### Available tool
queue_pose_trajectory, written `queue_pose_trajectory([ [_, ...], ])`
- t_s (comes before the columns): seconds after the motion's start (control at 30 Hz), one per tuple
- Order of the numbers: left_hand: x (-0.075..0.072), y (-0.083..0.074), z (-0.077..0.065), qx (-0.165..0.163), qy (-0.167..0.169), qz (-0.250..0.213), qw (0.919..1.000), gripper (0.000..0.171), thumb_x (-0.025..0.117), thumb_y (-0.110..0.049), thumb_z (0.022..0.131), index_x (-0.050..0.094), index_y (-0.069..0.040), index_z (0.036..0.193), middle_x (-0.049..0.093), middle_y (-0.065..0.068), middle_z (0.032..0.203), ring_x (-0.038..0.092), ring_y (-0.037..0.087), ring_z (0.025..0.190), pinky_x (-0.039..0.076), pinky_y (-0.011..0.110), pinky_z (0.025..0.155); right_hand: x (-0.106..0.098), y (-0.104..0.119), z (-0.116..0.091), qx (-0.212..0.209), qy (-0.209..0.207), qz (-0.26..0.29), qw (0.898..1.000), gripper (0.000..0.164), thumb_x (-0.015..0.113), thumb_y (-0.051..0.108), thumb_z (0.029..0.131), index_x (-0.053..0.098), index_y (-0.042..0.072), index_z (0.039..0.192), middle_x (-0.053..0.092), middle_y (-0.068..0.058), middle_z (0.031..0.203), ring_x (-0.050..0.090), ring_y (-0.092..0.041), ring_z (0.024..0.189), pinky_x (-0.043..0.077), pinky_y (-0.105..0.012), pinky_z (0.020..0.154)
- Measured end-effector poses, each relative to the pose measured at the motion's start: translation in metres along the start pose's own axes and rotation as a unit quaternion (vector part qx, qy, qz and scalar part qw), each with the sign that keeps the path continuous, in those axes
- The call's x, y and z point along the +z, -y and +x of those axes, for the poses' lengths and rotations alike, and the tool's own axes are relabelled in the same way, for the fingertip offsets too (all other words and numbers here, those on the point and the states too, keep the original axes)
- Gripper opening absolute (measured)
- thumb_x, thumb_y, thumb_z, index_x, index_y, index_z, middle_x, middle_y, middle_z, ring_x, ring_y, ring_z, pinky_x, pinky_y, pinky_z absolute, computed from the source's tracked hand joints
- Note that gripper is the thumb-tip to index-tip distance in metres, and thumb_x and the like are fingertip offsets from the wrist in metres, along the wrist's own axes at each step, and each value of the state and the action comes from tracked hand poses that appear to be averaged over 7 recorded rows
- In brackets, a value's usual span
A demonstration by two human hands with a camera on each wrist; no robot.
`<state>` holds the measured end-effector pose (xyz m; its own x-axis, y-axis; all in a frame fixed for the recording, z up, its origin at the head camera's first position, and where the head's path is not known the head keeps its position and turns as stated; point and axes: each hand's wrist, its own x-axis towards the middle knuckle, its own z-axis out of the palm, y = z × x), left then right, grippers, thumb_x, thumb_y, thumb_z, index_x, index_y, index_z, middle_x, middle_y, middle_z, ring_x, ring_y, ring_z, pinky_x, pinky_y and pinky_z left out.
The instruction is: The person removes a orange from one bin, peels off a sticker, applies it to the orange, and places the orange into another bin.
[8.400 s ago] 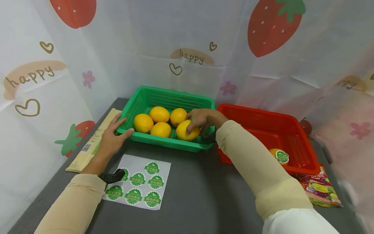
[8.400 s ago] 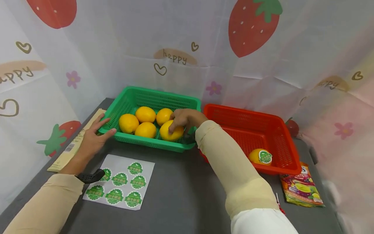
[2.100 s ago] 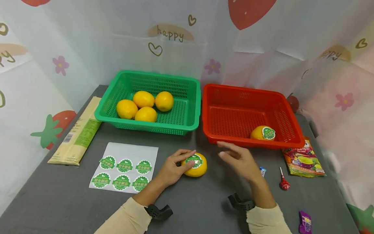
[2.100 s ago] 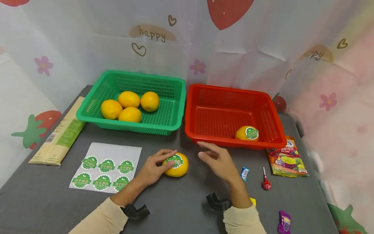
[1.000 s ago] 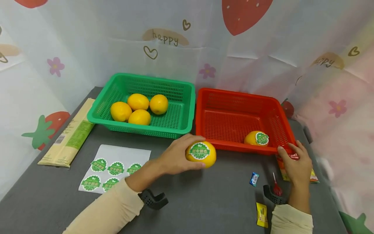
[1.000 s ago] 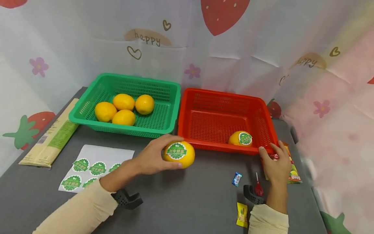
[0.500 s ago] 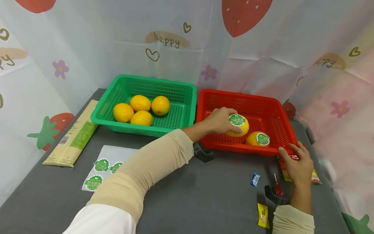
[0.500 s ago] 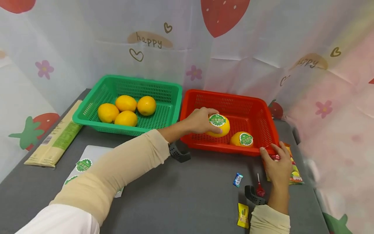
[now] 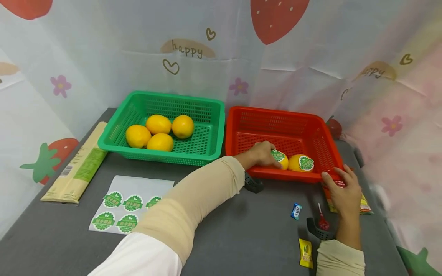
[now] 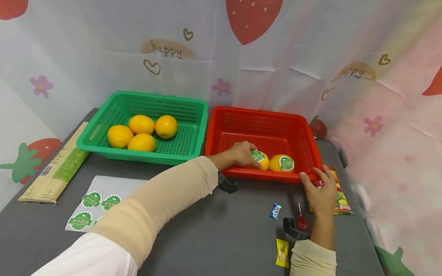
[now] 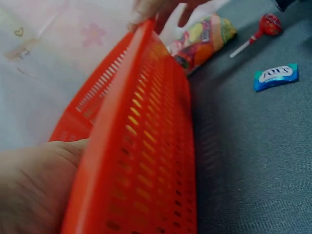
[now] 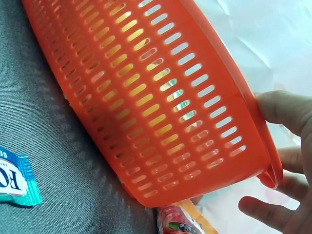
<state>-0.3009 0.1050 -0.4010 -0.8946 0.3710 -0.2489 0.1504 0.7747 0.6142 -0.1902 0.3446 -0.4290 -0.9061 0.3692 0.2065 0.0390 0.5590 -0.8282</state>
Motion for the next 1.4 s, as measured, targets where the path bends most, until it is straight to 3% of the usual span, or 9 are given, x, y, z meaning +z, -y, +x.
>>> queue_pose_trajectory([
  [0.13,0.003,0.001,0.001,0.015,0.019,0.01,0.9997,0.074,0.078,-0.045,0.079,0.052,-0.013,0.141,0.058,0.002,0.126,0.05,0.018,0.103,0.043,0.026,0.084,0.001,0.0,0.001,-0.007,0.002,0.001,1.0,0.054,0.068,0.033,0.091,0.058,-0.001,0.131,0.035,-0.006,0.152,0.023,-0.03,0.14,0.021,-0.047,0.11],
  [0.27,-0.008,0.003,-0.005,0.028,0.013,-0.004,0.9995,0.077,0.075,-0.044,0.082,0.044,-0.016,0.146,0.051,0.003,0.138,0.047,0.02,0.116,0.042,0.032,0.095,0.003,0.0,0.003,-0.02,0.007,0.001,1.0,0.053,0.068,0.034,0.091,0.059,-0.002,0.13,0.035,-0.007,0.152,0.023,-0.032,0.14,0.02,-0.049,0.11],
  [0.43,-0.037,0.008,-0.028,0.088,-0.024,-0.033,0.9953,0.074,0.072,-0.042,0.086,0.042,-0.015,0.148,0.043,0.005,0.146,0.039,0.023,0.129,0.039,0.038,0.1,0.0,-0.002,0.001,-0.01,0.0,-0.004,1.0,0.053,0.067,0.033,0.091,0.058,-0.001,0.13,0.034,-0.006,0.152,0.021,-0.032,0.14,0.018,-0.05,0.11],
  [0.6,-0.08,0.028,-0.068,0.147,-0.089,-0.049,0.9839,0.066,0.069,-0.043,0.088,0.047,-0.017,0.145,0.041,0.007,0.144,0.038,0.024,0.129,0.038,0.041,0.1,-0.002,0.0,0.002,-0.009,-0.002,0.0,1.0,0.055,0.067,0.035,0.091,0.058,0.0,0.132,0.034,-0.003,0.152,0.021,-0.031,0.14,0.019,-0.051,0.11],
  [0.8,-0.125,0.08,-0.121,0.179,-0.194,-0.055,0.9629,0.059,0.069,-0.039,0.088,0.054,-0.014,0.139,0.039,0.01,0.146,0.034,0.028,0.132,0.032,0.048,0.103,-0.001,0.0,0.0,-0.007,0.002,-0.001,1.0,0.055,0.067,0.034,0.091,0.057,0.0,0.132,0.033,-0.005,0.153,0.02,-0.033,0.14,0.019,-0.052,0.11],
  [0.93,-0.146,0.122,-0.15,0.169,-0.262,-0.068,0.9477,0.055,0.071,-0.036,0.087,0.058,-0.012,0.136,0.038,0.009,0.148,0.028,0.03,0.136,0.025,0.054,0.105,-0.001,0.0,-0.001,-0.012,0.002,-0.005,1.0,0.054,0.067,0.035,0.091,0.058,-0.001,0.131,0.034,-0.006,0.152,0.021,-0.034,0.14,0.019,-0.052,0.11],
  [1.03,-0.159,0.156,-0.17,0.142,-0.302,-0.085,0.9387,0.054,0.071,-0.033,0.087,0.059,-0.008,0.134,0.037,0.007,0.149,0.024,0.031,0.138,0.021,0.059,0.104,-0.001,0.002,-0.001,-0.009,0.007,-0.007,1.0,0.055,0.066,0.036,0.091,0.057,-0.001,0.132,0.033,-0.007,0.153,0.02,-0.034,0.14,0.019,-0.053,0.11],
  [1.23,-0.173,0.221,-0.201,0.091,-0.355,-0.102,0.9248,0.053,0.072,-0.028,0.088,0.058,-0.002,0.132,0.037,0.011,0.149,0.021,0.036,0.138,0.014,0.062,0.106,-0.001,0.001,-0.001,-0.009,0.005,-0.01,1.0,0.055,0.066,0.035,0.091,0.057,0.0,0.132,0.034,-0.008,0.152,0.021,-0.033,0.14,0.019,-0.052,0.11],
  [1.4,-0.173,0.262,-0.216,0.051,-0.368,-0.114,0.9215,0.053,0.068,-0.028,0.091,0.056,-0.001,0.135,0.034,0.015,0.15,0.016,0.04,0.139,0.013,0.067,0.104,-0.002,-0.002,0.0,-0.01,0.001,-0.007,1.0,0.054,0.066,0.034,0.091,0.057,-0.001,0.132,0.034,-0.008,0.152,0.021,-0.032,0.141,0.016,-0.051,0.111],
])
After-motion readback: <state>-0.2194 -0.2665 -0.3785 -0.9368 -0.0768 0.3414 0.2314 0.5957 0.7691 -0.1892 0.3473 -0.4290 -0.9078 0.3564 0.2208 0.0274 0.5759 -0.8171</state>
